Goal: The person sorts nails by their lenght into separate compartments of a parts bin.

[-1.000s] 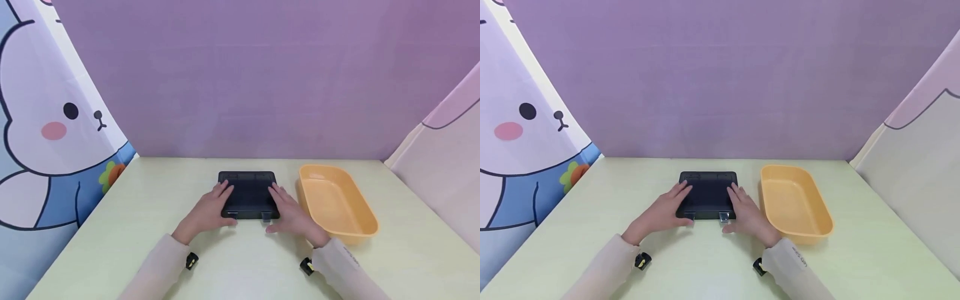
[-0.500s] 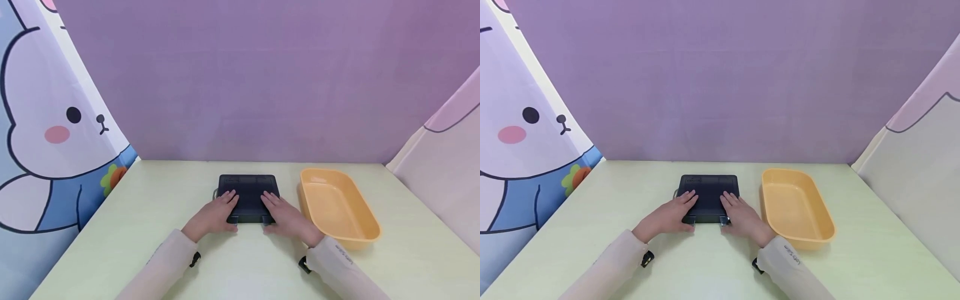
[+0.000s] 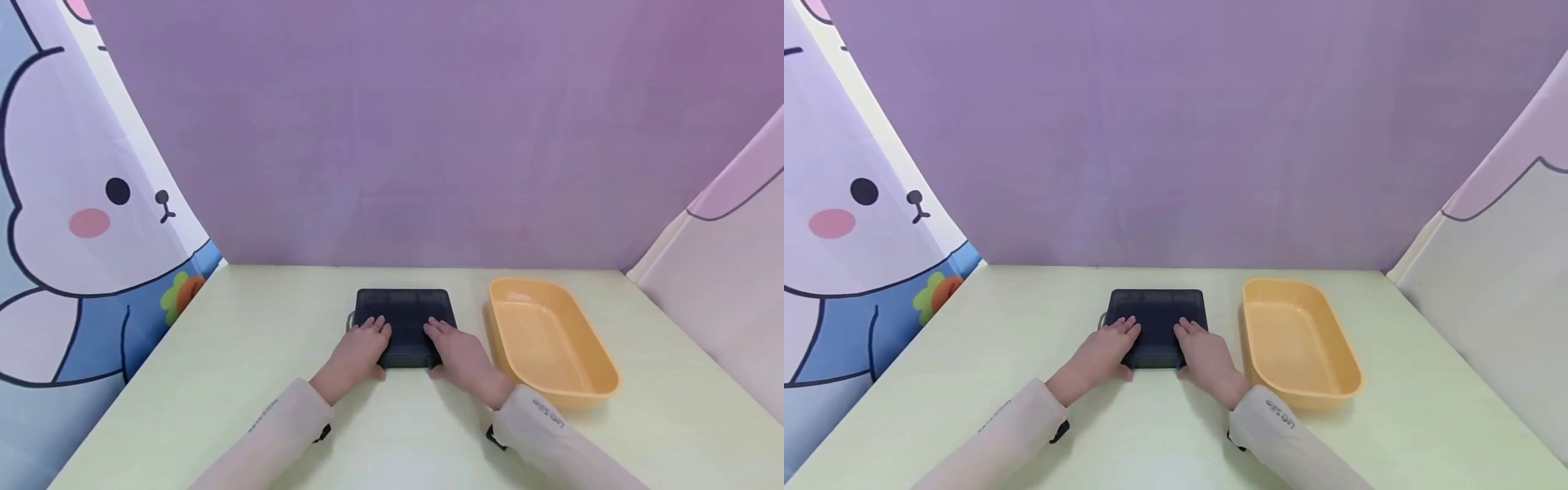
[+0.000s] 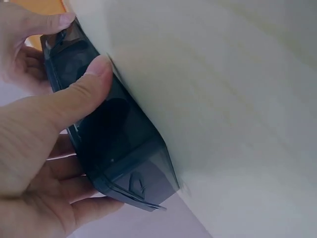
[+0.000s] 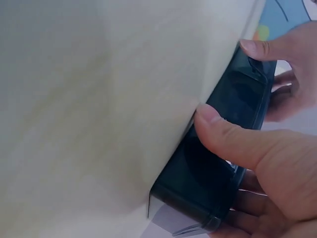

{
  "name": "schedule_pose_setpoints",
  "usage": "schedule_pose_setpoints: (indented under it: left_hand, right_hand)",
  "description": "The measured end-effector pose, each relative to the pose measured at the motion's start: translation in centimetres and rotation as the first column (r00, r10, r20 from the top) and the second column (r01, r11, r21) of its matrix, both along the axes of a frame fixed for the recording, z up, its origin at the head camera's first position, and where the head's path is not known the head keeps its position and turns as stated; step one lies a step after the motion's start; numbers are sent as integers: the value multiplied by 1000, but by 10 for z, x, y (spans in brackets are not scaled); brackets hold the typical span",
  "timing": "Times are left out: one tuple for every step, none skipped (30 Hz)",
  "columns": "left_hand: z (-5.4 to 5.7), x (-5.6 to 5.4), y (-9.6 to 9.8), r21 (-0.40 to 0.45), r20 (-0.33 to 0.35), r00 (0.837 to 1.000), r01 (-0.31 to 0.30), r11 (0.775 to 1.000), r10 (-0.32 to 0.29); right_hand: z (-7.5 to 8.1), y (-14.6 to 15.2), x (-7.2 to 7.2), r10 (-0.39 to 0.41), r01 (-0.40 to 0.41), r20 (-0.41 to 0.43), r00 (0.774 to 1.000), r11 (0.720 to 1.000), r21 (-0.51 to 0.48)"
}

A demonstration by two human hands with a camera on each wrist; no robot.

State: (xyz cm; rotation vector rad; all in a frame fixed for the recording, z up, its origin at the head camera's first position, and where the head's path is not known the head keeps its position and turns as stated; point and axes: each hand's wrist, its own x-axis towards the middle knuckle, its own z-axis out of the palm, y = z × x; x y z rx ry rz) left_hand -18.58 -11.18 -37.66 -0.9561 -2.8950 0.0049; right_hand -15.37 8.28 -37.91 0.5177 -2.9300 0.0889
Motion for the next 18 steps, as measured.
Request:
schedule_pose_setpoints:
  left_hand:
    - [-1, 0, 0, 1, -6, 1000, -6, 1000, 6]
    - [-2, 0, 0, 1, -12, 1000, -8, 1000, 8]
    - [-3, 0, 0, -2, -16, 1000, -11, 1000, 11]
    - [-3, 0, 1, -7, -21, 1000, -13, 1000, 12]
    - [-4, 0, 2, -13, -27, 1000, -14, 1000, 13]
    - [-5, 0, 3, -23, -30, 999, -11, 1000, 11]
    - [-6, 1, 3, -32, -40, 999, -7, 999, 6]
    - [-7, 1, 3, -43, -48, 999, -6, 999, 4]
    - [-8, 2, 4, -52, -59, 998, -5, 999, 2]
    - [-9, 2, 4, -56, -70, 998, -4, 998, 1]
    - [-9, 3, 4, -62, -80, 997, -1, 998, -4]
    - [-10, 4, 4, -63, -83, 997, 2, 998, -7]
    - [-10, 4, 4, -61, -89, 996, 3, 998, -8]
    - [-10, 4, 4, -55, -84, 996, 0, 998, -4]
    - [-8, 4, 4, -48, -81, 997, -2, 999, -2]
    - [-7, 4, 4, -42, -80, 997, -5, 999, 1]
    - [-6, 3, 5, -33, -73, 997, -6, 999, 3]
    - [-4, 2, 5, -24, -62, 998, -7, 1000, 6]
  right_hand:
    - [0, -1, 0, -6, 6, -10, 1000, 1000, 6]
    - [-1, -2, 0, -13, 13, -21, 1000, 1000, 10]
    - [-1, -4, 0, -21, 21, -31, 999, 1000, 18]
    - [-1, -4, 0, -30, 31, -40, 999, 999, 24]
    - [-1, -5, 0, -35, 36, -52, 998, 999, 31]
    - [-1, -6, 1, -40, 42, -59, 997, 999, 35]
    - [-2, -7, 2, -44, 47, -62, 997, 998, 41]
    - [-3, -8, 3, -46, 50, -70, 996, 997, 53]
    - [-3, -10, 3, -46, 51, -78, 996, 997, 63]
    - [-3, -11, 4, -47, 54, -86, 995, 996, 76]
    - [-3, -13, 5, -47, 57, -99, 994, 994, 94]
    - [-3, -14, 6, -49, 62, -106, 993, 991, 117]
    - [-3, -15, 6, -46, 63, -117, 992, 988, 144]
    - [-3, -16, 6, -38, 60, -136, 990, 985, 162]
    - [-2, -16, 5, -28, 55, -153, 988, 983, 176]
    - [-1, -16, 3, -19, 52, -171, 985, 981, 188]
    - [-1, -15, 2, -9, 46, -186, 982, 980, 194]
    - [0, -13, 0, 1, 38, -195, 981, 980, 196]
